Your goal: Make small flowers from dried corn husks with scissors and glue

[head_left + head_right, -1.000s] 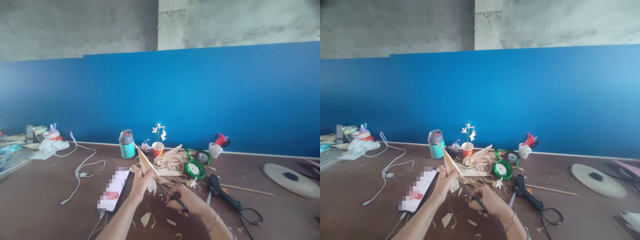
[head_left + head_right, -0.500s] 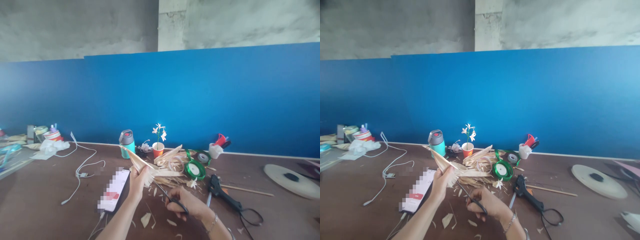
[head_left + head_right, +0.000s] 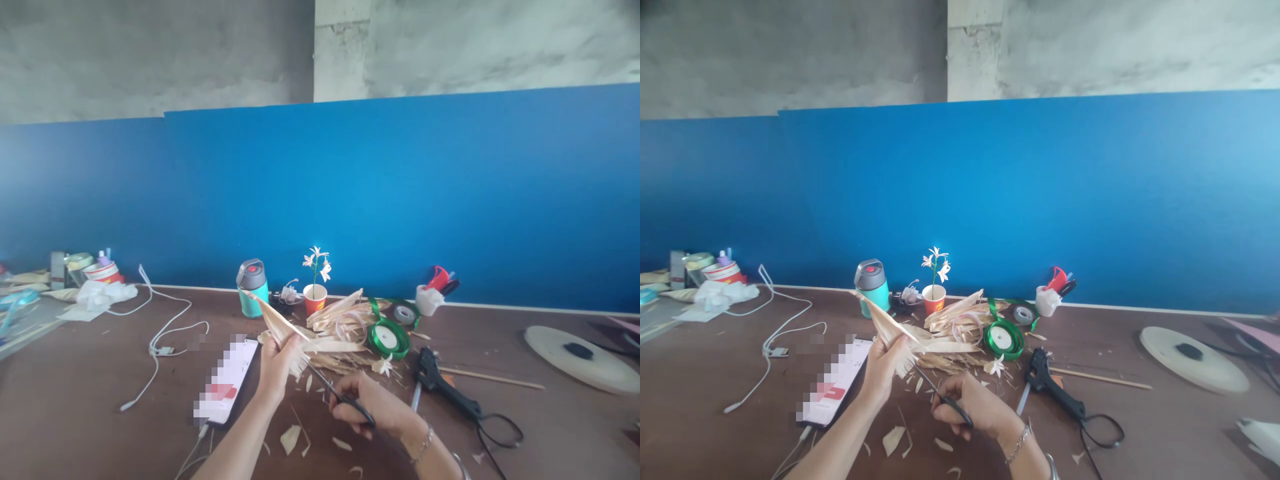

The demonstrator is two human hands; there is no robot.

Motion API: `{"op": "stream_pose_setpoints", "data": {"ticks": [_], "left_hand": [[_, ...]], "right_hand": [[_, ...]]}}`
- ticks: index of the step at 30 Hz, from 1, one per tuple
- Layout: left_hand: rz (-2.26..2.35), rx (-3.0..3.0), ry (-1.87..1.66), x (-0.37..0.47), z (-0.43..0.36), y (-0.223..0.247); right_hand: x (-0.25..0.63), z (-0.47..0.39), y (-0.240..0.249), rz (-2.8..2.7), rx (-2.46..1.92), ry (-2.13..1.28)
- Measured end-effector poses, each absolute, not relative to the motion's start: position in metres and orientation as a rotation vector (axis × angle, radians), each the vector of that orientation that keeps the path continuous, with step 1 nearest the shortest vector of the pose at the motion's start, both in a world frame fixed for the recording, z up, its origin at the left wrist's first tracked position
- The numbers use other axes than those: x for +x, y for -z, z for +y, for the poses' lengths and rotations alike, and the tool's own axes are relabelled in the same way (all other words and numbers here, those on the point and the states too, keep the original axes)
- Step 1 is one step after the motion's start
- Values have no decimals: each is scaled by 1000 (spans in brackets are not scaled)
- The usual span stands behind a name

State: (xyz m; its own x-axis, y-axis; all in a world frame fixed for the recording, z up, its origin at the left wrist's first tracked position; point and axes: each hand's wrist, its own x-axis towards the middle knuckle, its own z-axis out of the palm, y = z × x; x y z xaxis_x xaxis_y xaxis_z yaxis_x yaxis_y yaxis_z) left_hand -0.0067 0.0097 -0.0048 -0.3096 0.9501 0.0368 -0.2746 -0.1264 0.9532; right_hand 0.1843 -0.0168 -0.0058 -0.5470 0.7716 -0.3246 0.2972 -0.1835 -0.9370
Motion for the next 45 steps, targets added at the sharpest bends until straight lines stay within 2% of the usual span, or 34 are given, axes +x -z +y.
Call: {"op": "stream_pose_setpoints", "data": {"ticks": [45], "left_hand": [[1159,894,-1606,-3,9,15]], "right_hand": [[179,-18,5,-1758,-1338,-1637]]}}
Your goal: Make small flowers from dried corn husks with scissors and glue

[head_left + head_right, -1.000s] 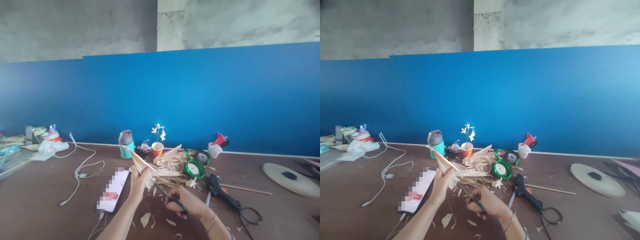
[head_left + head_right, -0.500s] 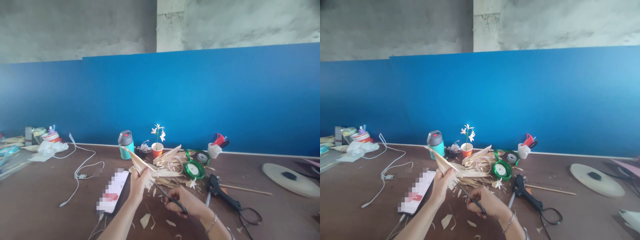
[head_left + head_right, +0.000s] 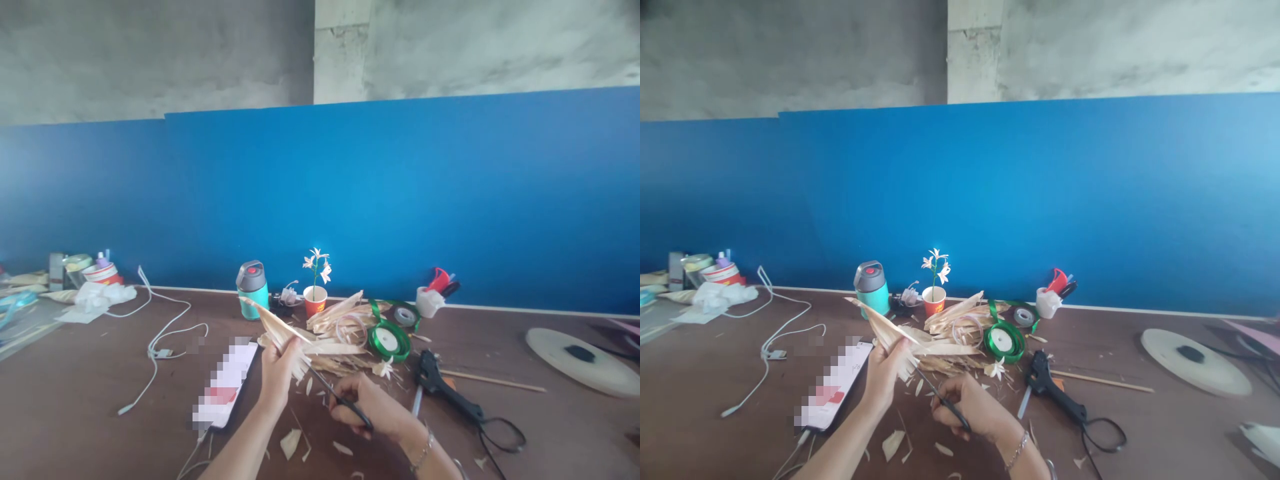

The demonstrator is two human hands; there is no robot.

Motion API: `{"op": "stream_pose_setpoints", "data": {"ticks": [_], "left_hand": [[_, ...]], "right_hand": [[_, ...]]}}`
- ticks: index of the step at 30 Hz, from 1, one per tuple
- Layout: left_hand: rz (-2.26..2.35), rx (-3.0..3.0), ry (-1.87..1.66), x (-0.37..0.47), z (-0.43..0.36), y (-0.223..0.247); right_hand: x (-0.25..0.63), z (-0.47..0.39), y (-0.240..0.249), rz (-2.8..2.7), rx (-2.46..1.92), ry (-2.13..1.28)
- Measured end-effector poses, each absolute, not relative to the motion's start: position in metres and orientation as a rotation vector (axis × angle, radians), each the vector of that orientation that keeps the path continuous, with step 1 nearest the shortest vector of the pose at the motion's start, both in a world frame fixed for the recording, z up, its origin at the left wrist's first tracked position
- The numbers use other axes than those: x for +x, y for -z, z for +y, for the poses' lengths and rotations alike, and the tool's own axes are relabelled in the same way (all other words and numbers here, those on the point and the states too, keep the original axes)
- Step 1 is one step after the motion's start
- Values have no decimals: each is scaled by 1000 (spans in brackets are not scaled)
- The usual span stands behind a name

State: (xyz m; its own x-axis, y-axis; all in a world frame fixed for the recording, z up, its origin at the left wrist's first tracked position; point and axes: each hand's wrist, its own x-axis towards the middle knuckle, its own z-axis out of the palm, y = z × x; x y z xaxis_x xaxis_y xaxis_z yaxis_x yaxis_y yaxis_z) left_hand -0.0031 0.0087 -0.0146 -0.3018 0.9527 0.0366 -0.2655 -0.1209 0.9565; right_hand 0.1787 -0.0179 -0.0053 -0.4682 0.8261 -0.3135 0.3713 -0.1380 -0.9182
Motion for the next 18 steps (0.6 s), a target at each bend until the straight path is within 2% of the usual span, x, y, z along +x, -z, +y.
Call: {"op": "stream_pose_setpoints", "data": {"ticks": [18], "left_hand": [[1298,817,-1700,1,5,15]], "right_hand": [[176,-18,6,-1753,-1361,-1619]]}}
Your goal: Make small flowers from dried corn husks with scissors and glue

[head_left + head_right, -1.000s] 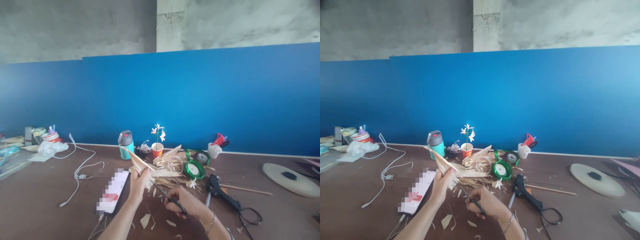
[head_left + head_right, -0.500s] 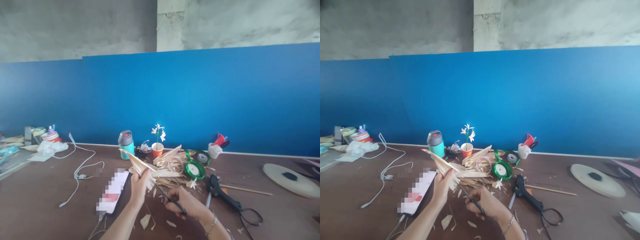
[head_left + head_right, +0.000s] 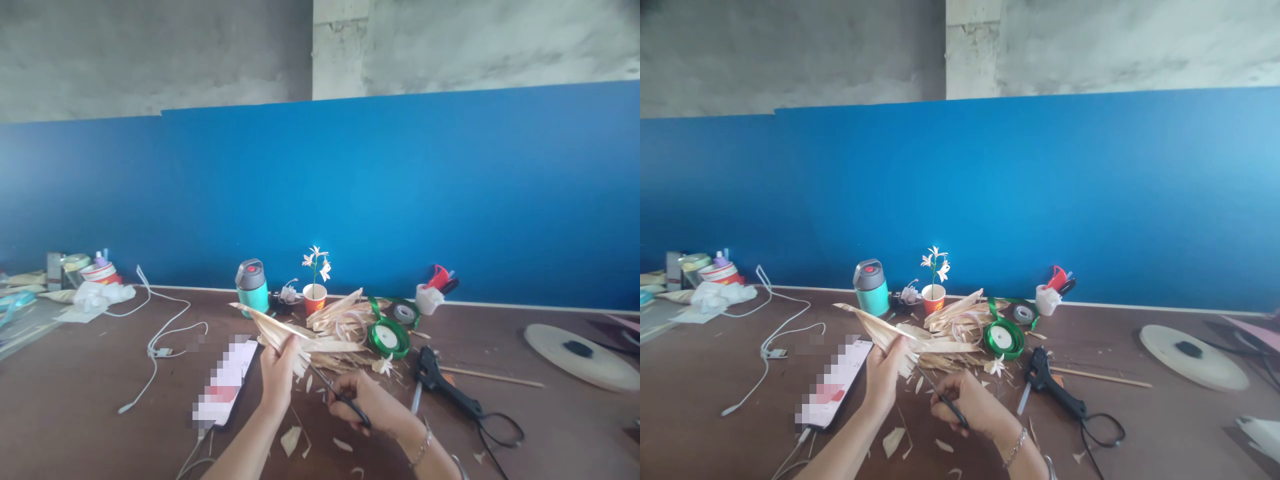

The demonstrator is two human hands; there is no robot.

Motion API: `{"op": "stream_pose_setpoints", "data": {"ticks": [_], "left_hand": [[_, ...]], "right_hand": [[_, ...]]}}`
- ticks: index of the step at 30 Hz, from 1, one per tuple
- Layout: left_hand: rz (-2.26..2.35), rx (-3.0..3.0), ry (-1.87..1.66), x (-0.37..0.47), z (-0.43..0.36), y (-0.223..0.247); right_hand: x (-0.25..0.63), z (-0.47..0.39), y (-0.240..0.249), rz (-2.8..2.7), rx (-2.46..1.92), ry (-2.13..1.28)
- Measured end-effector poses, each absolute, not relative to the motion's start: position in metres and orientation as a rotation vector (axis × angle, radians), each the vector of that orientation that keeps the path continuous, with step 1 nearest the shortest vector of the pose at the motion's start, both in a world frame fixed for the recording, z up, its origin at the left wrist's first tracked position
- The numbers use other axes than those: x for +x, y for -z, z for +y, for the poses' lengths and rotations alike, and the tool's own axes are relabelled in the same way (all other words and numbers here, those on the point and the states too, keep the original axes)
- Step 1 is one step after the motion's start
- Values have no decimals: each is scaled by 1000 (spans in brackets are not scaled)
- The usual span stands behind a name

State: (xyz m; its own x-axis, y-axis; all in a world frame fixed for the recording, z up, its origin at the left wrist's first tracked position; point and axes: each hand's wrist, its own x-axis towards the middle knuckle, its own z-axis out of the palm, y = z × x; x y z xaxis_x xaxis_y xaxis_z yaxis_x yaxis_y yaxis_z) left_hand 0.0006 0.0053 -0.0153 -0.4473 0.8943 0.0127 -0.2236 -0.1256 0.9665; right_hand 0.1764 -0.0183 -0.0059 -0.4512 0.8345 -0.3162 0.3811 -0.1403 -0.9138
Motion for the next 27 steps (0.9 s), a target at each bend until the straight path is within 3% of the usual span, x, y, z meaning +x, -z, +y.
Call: {"op": "stream_pose_setpoints", "data": {"ticks": [27], "left_hand": [[1384,876,-1802,12,-7,9]], "right_hand": [[169,-20,12,-1714,-1302,-1637]]}}
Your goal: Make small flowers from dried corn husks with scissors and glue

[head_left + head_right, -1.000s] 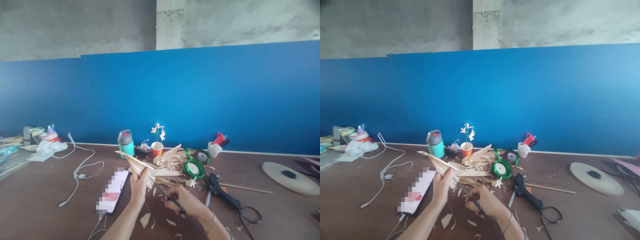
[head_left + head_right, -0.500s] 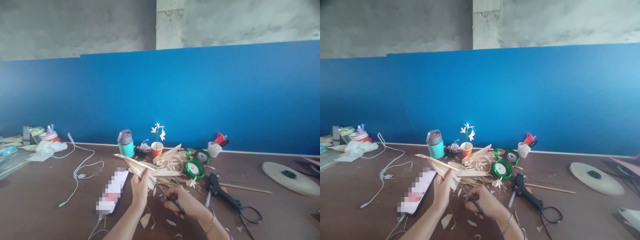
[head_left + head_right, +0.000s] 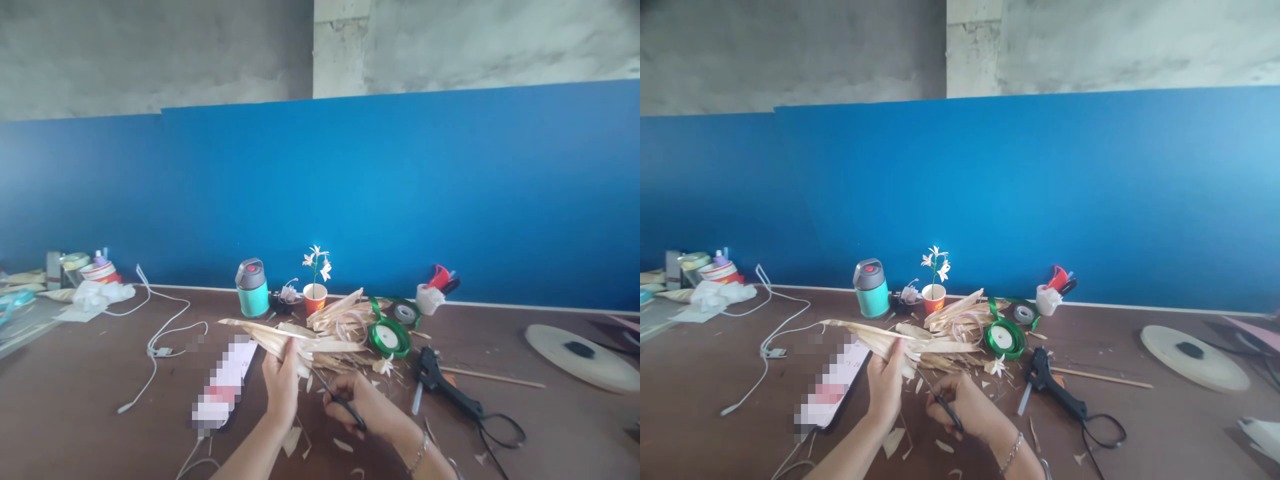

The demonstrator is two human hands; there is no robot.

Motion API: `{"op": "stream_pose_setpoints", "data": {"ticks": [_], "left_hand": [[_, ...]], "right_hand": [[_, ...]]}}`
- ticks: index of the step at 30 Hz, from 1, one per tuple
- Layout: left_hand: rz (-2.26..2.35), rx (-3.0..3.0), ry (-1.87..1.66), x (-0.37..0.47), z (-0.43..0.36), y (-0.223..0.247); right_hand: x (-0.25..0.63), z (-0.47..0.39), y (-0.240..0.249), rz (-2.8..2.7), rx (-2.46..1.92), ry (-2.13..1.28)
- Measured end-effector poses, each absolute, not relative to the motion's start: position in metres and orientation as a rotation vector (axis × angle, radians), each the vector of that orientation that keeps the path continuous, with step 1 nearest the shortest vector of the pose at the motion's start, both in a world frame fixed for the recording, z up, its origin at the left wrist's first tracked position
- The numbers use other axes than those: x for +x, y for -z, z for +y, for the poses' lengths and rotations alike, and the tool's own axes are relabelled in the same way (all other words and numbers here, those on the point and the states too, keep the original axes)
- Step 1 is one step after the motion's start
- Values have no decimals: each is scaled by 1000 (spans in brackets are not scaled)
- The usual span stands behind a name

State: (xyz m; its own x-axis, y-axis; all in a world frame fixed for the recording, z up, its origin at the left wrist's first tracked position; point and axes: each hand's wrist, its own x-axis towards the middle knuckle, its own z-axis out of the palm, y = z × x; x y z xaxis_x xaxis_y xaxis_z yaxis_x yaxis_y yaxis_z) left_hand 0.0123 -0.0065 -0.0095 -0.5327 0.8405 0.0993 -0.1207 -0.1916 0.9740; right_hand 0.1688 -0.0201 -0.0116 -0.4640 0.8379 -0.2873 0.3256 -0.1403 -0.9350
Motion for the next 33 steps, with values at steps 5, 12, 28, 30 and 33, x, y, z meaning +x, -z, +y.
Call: {"op": "stream_pose_setpoints", "data": {"ticks": [5,12,28,30,33], "left_hand": [[1390,905,-1804,13,-7,12],[1376,877,-1838,13,-5,17],[1422,901,-1848,16,-6,16],[1420,897,-1852,16,-6,18],[1398,870,-1863,17,-6,19]], "right_hand": [[166,-22,5,-1714,-1280,-1648],[162,-22,7,-1675,-1274,-1667],[159,-22,12,-1672,-1261,-1686],[159,-23,12,-1665,-1273,-1684],[159,-24,8,-1672,-1281,-1666]]}}
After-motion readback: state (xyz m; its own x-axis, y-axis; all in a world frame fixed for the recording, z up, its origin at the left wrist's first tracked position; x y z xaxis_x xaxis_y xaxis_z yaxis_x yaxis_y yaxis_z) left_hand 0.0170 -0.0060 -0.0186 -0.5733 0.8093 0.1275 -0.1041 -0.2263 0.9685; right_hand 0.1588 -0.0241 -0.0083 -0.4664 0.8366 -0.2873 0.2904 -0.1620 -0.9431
